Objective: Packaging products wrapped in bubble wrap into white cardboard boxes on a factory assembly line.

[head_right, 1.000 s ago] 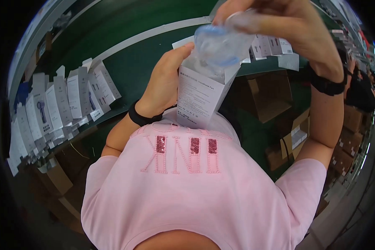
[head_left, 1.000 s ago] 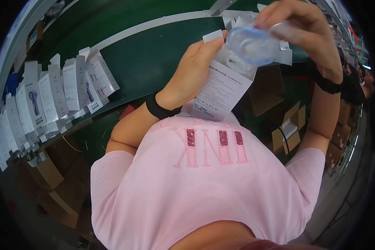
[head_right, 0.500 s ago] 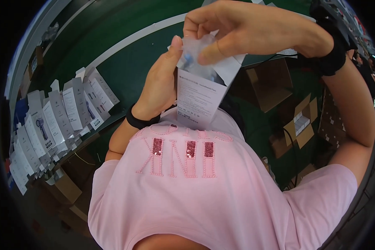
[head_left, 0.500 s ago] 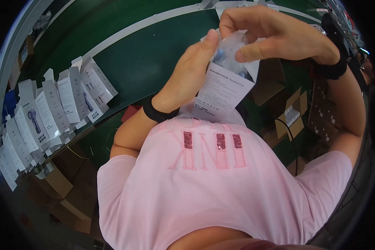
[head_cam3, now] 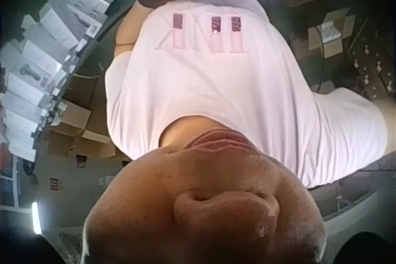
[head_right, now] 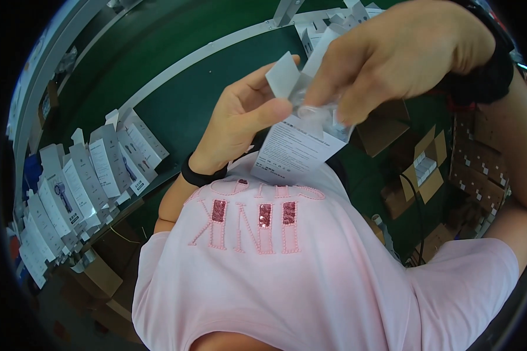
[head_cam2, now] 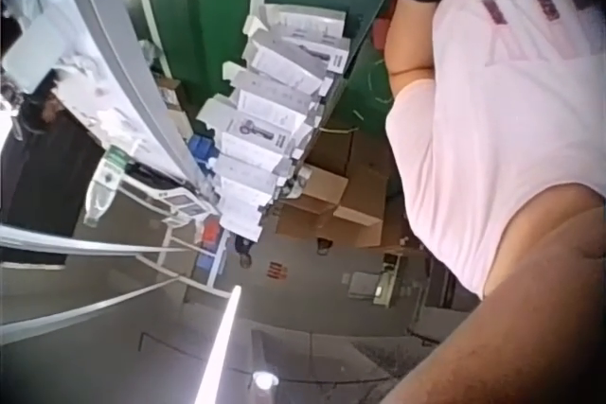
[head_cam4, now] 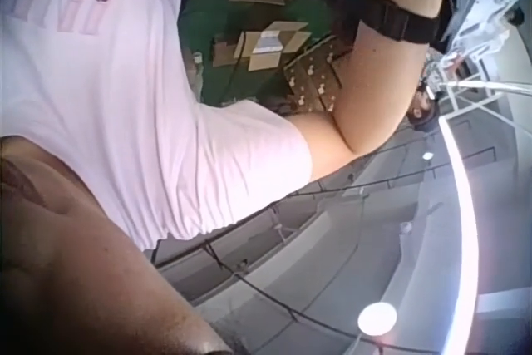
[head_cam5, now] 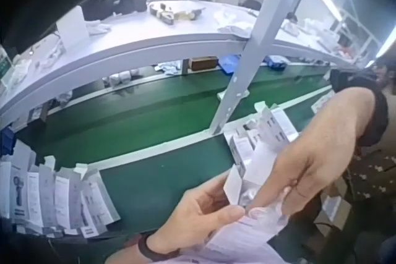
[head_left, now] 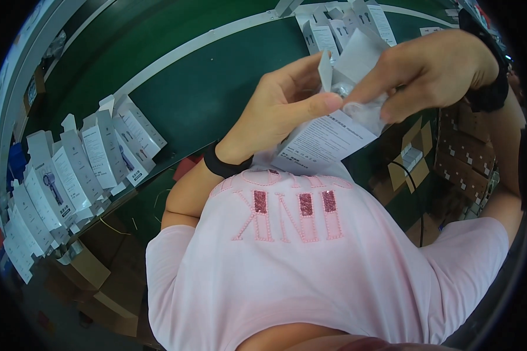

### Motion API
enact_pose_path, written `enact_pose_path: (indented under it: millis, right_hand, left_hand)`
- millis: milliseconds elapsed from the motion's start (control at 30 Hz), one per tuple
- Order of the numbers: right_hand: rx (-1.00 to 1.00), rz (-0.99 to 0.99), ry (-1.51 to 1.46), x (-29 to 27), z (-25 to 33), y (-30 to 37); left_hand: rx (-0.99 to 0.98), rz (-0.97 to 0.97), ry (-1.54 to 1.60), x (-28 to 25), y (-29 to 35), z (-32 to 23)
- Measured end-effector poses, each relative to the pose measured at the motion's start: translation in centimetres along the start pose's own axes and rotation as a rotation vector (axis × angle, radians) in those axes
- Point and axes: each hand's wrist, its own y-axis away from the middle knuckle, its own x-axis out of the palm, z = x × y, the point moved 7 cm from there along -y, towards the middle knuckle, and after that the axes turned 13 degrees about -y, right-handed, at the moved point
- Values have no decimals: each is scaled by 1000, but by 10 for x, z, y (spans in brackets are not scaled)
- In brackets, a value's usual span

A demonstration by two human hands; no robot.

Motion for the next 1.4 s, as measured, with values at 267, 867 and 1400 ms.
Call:
enact_pose_path:
  millis: [267,867,1400]
  right_hand:
    - [-433,-447,175,-2,-5,3]
    - [-26,113,-184,14,-3,-7]
    - [-287,-732,-329,-32,-48,40]
  left_hand:
    - [34,-31,-54,-4,2,-11]
    - [178,24,-197,-6,-4,-12]
    - [197,32,-378,-17,-6,-15]
